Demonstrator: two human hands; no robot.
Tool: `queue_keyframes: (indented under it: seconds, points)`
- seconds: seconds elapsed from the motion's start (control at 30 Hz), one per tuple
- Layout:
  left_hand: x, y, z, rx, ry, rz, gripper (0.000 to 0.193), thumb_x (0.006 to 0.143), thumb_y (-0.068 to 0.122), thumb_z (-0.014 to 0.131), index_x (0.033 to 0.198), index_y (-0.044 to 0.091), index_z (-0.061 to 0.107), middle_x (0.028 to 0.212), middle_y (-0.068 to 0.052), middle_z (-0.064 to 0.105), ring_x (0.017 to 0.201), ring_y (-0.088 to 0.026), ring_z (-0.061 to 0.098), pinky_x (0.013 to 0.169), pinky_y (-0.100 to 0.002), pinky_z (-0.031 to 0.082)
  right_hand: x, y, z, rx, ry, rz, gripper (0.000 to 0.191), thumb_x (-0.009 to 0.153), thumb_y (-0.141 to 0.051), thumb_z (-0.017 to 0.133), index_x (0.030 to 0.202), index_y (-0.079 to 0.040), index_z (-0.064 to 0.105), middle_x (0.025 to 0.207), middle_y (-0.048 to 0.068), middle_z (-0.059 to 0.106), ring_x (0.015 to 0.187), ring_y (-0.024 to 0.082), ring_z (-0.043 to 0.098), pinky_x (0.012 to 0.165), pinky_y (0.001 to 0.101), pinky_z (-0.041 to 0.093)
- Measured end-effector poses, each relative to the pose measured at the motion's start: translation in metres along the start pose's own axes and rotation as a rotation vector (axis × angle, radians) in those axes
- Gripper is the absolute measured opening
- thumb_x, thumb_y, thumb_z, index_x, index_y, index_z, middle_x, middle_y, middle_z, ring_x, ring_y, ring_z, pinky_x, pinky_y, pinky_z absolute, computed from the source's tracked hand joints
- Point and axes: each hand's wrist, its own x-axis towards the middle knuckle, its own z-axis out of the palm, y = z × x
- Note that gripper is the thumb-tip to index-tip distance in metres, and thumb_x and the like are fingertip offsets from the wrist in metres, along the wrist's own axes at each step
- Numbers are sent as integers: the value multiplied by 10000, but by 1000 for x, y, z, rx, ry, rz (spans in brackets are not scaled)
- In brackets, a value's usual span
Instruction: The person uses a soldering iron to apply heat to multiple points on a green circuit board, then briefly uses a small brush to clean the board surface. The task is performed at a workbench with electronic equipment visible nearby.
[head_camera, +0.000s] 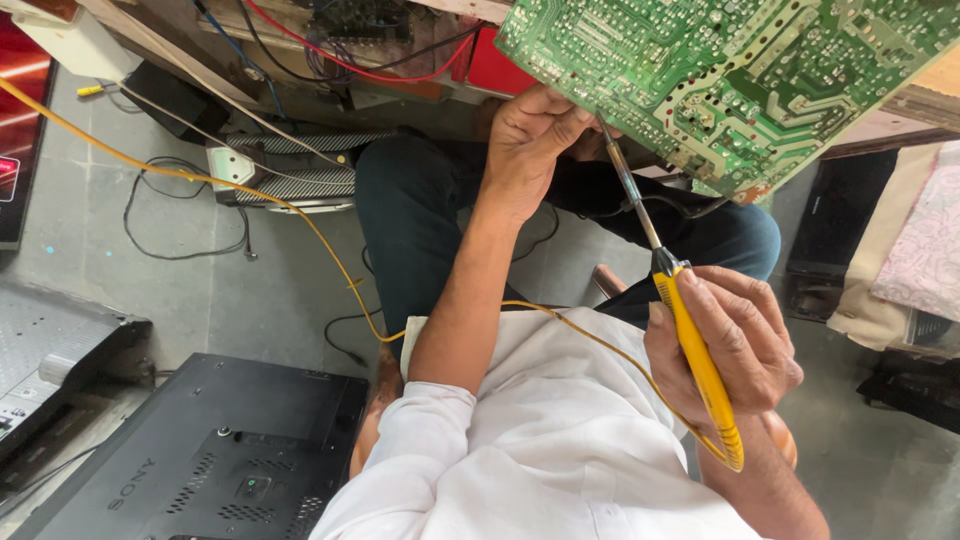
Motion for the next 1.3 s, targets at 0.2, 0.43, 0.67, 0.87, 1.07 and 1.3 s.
queue_keyframes:
  seconds: [0.2,0.43,0.67,0.87,1.07,1.3]
  points:
    - [-1,-3,-2,0,8,14,134,1063,76,672,1159,5,735,1083,-118,777,988,-224,752,950,-365,601,2,-1,-1,-32,-18,5,247,874,42,793,1109,67,719,913,178,739,901,315,749,788,333,603]
    - [-1,-5,-3,-34,24,15,125,1046,60,683,1149,0,721,1086,-130,776,987,-232,757,950,-375,605,1,1,1,-6,-13,12,261,924,38,806,1172,52,724,961,168,745,894,281,749,807,310,600]
    - [-2,-7,-2,-11,40,24,121,1043,44,690,1150,-6,713,1096,-131,769,1001,-228,749,971,-381,602,0,2,2,-12,-10,-4,251,946,6,820,1173,50,723,961,162,749,893,277,751,801,314,602]
    - [-3,-5,-1,-24,37,21,121,1042,40,690,1151,-7,710,1096,-126,769,998,-215,742,973,-371,592,0,1,2,-38,-1,-29,247,954,-12,826,1166,57,719,949,172,740,900,297,746,779,322,606]
    - [-1,-3,-3,-29,42,-2,128,1044,49,687,1155,-10,711,1089,-128,770,995,-214,741,949,-372,595,-1,-3,9,-51,0,-17,251,961,-19,826,1177,56,721,934,161,725,866,291,732,754,324,602]
    - [0,-3,-4,-3,46,19,138,1041,72,698,1157,2,726,1086,-110,774,1000,-196,736,968,-361,588,-5,-7,14,-50,30,42,277,921,-8,831,1171,52,728,932,164,725,899,298,728,742,319,599]
